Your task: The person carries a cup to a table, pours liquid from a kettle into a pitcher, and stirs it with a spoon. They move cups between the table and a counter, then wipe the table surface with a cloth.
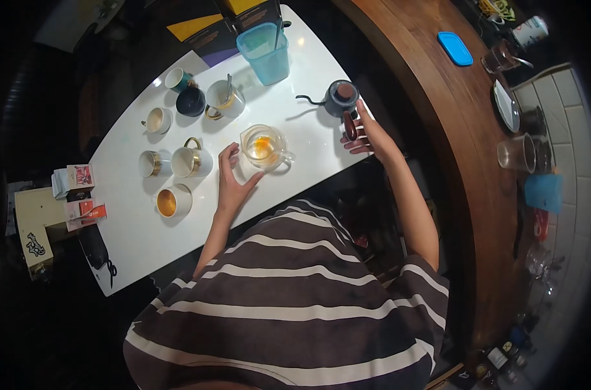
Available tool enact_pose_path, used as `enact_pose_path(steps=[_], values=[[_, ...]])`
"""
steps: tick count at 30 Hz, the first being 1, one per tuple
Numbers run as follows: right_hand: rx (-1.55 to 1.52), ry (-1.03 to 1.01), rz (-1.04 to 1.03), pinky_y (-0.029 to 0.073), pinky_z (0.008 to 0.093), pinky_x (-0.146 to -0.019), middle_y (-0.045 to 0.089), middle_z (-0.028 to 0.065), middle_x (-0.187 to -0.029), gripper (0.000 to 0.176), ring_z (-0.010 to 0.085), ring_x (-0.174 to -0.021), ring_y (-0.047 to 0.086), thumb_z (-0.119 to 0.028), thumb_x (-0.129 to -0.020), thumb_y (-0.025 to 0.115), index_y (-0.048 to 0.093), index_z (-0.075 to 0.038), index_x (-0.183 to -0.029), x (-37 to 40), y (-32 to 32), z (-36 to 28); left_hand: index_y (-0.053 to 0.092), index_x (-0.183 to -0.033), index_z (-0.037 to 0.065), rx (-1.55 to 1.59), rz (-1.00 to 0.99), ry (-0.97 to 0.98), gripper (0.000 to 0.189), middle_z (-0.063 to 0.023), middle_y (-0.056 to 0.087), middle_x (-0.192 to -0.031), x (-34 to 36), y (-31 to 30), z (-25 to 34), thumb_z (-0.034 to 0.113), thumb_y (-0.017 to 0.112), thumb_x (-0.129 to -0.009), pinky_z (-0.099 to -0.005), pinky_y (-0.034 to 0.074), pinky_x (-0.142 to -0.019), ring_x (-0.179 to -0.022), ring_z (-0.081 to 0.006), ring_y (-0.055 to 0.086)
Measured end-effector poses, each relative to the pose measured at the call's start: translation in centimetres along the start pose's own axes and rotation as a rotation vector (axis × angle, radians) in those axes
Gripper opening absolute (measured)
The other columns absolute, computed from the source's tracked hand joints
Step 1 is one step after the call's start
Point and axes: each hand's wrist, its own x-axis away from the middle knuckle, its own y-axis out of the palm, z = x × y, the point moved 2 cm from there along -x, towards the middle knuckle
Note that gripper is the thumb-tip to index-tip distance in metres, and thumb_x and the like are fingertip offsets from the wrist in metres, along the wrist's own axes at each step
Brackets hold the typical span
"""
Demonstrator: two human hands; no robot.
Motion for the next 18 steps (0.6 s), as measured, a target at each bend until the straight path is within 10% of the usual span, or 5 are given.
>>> enact_pose_path(steps=[18], values=[[-0.28,0.168,-0.166,0.05,0.029,-0.05,0.054,0.0002,-0.058,0.083,0.0139,-0.048,0.053,-0.092,-0.08,0.043,0.057,-0.011,-0.072,-1.9,1.8,-1.2,0.037,-0.149,0.005,-0.135,-0.117,0.117,0.104,-0.0126,0.047,-0.15,-2.6,1.3,-1.3,0.039,0.091,-0.068,-0.0447,0.037,-0.116,-0.138,-0.0334,0.045]])
